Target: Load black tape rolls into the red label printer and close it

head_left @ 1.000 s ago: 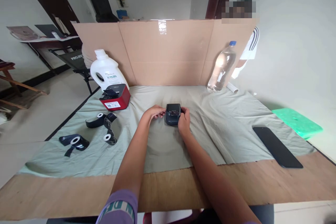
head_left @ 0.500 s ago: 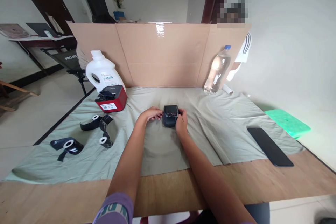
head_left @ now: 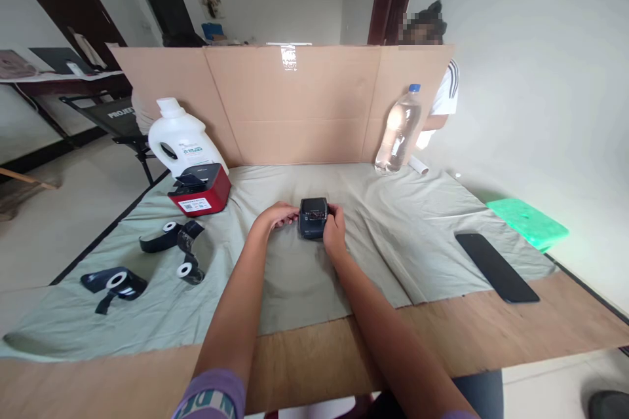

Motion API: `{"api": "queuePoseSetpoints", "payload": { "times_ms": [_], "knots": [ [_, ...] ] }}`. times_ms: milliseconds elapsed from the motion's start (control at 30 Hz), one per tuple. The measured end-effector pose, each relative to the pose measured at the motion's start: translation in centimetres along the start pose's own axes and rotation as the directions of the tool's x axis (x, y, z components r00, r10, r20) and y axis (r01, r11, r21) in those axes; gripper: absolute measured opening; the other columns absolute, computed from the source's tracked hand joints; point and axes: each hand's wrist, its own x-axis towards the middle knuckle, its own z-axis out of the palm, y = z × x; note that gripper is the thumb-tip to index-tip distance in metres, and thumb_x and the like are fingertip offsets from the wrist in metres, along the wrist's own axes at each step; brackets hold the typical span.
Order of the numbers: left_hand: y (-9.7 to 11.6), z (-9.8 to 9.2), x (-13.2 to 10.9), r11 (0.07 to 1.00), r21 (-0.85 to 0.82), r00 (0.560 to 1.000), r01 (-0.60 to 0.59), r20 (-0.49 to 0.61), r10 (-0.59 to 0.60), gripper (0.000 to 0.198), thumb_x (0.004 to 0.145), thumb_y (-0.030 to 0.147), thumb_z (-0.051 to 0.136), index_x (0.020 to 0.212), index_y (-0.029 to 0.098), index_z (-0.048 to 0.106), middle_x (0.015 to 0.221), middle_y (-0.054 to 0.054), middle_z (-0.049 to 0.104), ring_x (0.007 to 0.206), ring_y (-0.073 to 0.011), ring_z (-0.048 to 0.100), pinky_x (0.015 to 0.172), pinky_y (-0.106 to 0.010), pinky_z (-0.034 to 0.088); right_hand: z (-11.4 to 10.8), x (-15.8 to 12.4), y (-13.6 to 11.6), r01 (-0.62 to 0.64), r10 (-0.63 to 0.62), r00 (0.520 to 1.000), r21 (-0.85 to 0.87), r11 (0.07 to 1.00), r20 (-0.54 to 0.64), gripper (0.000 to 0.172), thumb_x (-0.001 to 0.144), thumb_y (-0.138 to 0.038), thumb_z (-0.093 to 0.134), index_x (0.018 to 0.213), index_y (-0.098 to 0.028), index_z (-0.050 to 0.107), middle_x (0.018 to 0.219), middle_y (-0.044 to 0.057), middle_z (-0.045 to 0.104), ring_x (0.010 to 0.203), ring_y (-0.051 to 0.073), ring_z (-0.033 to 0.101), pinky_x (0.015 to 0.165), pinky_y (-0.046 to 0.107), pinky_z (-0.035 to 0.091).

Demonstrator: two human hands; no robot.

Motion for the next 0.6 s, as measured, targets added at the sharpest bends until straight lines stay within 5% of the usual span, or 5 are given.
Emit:
{"api": "queuePoseSetpoints", "payload": {
  "times_ms": [300,600],
  "knots": [
    [-0.2,-0.1,0.7,0.999,0.0,0.999,0.049,0.01,-0.049,0.035,0.08,0.032,0.067,0.054,0.017,0.048,0.043,0.006,0.037,0.035,-0.0033,0.02,0.04,-0.02,0.01,0.0,0.4,0.6,-0.011,0.012,1.0,-0.035,0.999,0.017,0.033,0.075,-0.026,0.042,0.105,-0.021,0.056,0.107,0.008,0.066,0.1,0.021,0.059,0.093,0.034,0.045],
    [0.5,-0.3,-0.4,0.998,0.02,0.998,-0.055,-0.005,0.056,0.016,0.07,0.015,0.065,0.055,0.014,0.059,0.05,0.002,0.053,0.041,-0.0057,0.037,0.04,-0.02,0.019,0.0,0.8,1.3,0.009,-0.006,0.999,-0.098,0.995,0.031,0.033,0.078,-0.025,0.039,0.106,-0.021,0.055,0.11,0.009,0.065,0.104,0.022,0.058,0.098,0.037,0.045]
  ]
}}
